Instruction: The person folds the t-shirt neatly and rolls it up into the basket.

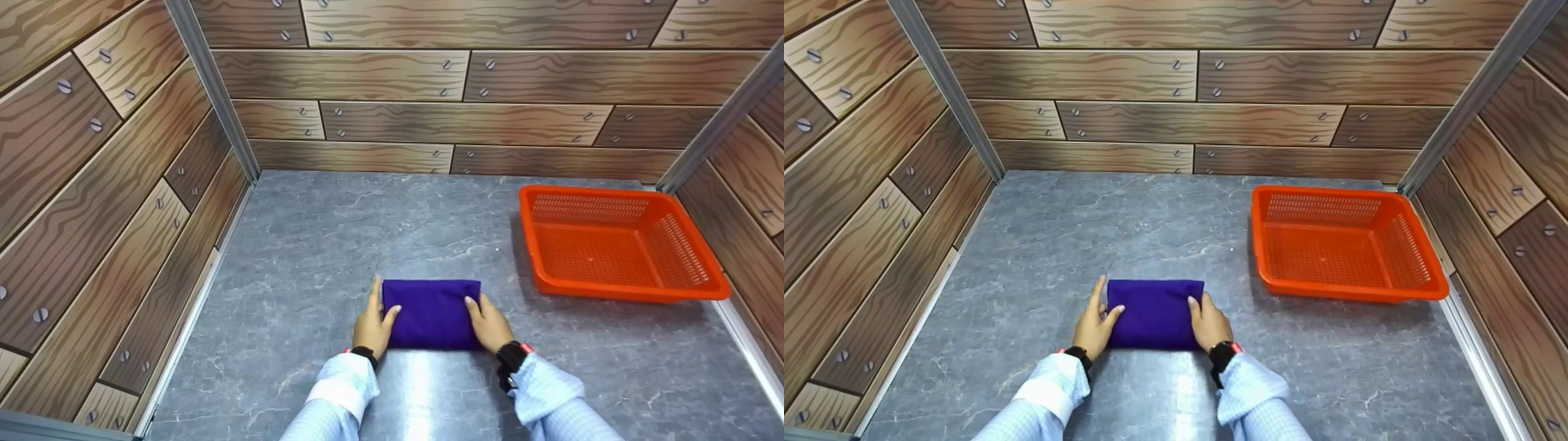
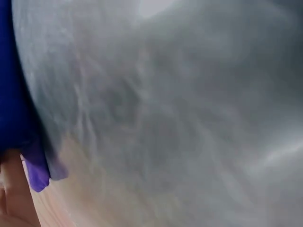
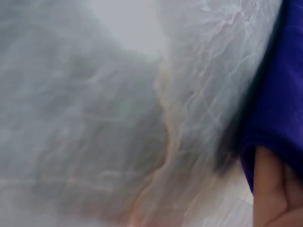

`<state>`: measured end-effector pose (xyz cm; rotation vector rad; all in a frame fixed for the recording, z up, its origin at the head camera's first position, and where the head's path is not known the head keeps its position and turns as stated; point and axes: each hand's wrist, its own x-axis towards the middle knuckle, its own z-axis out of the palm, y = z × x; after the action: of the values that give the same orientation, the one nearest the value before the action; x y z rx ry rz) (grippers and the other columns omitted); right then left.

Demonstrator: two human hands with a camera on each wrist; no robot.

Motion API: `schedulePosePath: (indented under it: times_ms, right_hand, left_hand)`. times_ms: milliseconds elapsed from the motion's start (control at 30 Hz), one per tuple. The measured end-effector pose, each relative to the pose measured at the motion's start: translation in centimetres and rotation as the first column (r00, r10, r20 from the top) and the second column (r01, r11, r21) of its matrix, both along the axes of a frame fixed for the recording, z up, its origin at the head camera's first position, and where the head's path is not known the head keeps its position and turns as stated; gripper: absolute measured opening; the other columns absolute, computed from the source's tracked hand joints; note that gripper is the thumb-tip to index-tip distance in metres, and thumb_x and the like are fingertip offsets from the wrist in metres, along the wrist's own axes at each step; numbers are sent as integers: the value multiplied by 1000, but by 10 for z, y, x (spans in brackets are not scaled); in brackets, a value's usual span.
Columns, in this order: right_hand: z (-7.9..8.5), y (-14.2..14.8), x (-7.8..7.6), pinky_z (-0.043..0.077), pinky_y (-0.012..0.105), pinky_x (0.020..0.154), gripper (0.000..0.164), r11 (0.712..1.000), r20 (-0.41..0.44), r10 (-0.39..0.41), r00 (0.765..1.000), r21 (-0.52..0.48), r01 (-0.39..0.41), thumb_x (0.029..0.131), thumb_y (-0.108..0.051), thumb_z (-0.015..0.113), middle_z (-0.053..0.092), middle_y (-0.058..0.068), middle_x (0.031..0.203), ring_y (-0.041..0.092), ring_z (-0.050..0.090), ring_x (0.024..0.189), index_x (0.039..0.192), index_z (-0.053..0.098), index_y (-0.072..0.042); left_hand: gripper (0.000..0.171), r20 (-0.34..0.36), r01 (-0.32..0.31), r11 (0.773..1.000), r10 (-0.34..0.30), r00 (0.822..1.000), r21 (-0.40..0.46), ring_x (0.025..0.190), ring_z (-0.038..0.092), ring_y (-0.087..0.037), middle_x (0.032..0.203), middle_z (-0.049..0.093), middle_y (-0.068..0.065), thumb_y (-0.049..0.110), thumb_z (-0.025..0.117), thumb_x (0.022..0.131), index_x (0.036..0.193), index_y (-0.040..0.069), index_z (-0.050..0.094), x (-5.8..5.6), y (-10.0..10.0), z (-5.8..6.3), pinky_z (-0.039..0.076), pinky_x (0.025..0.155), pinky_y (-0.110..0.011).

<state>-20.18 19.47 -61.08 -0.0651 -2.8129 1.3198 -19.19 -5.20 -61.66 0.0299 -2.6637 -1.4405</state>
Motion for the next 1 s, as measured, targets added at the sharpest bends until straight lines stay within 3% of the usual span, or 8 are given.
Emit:
schedulePosePath:
  times_ms: [133,200,433,567,700,867,933,1000]
  right_hand:
    - [-1,-6,-6,46,58,75,25,992,6,-48,999,117,47,104,-24,43,61,28,87,47,62,84,100,50,0]
    - [-1,-8,-8,46,58,73,26,984,20,-70,997,163,66,103,-24,44,62,29,87,48,62,82,102,51,1]
    - [-2,-16,-8,50,59,74,35,946,66,-152,986,297,126,101,-30,49,69,30,99,50,66,89,113,55,3]
    - [-2,-18,-8,50,59,64,36,922,80,-189,979,356,149,99,-33,52,68,31,89,50,66,82,107,50,2]
    - [-2,-16,-9,49,58,66,43,904,-37,-202,979,378,201,95,-35,58,67,31,90,50,64,82,113,44,1]
    - [-3,-14,-5,44,58,93,59,876,-283,-8,959,461,143,90,-38,65,55,27,120,46,50,117,132,47,0]
    - [-4,-15,-1,36,59,106,66,858,-310,126,942,511,53,90,-40,64,49,27,136,46,39,134,138,45,1]
    - [-7,-17,3,27,61,114,73,834,-303,248,920,550,-43,91,-43,62,40,26,149,46,26,144,143,41,3]
  left_hand:
    - [71,-15,-33,993,32,999,-115,75,67,-31,98,72,-18,26,63,96,156,18,25,-7,6,-2,54,70,-46]
    - [67,-27,-40,985,36,999,-167,74,68,-33,96,72,-19,23,63,95,153,17,31,-9,8,-4,53,69,-48]
    - [49,24,-45,963,53,998,-267,109,66,-37,122,67,-22,21,63,95,141,8,52,-14,12,-7,52,92,-49]
    - [48,50,-44,951,63,997,-306,108,66,-37,123,66,-21,25,62,96,140,9,53,-14,13,-6,53,91,-49]
    - [53,-64,-101,920,83,995,-380,114,61,-39,132,57,-20,32,63,94,142,12,52,-12,14,-3,51,93,-51]
    - [80,-200,-41,812,-94,975,-583,146,26,-43,160,24,-21,55,56,92,151,5,34,-3,19,-2,29,116,-55]
    - [91,-201,15,762,-190,961,-647,149,20,-41,162,18,-20,65,50,90,153,1,28,0,22,-4,25,119,-53]
    - [99,-185,65,738,-251,950,-672,149,21,-39,162,18,-20,71,47,88,153,-1,26,3,23,-9,26,119,-52]
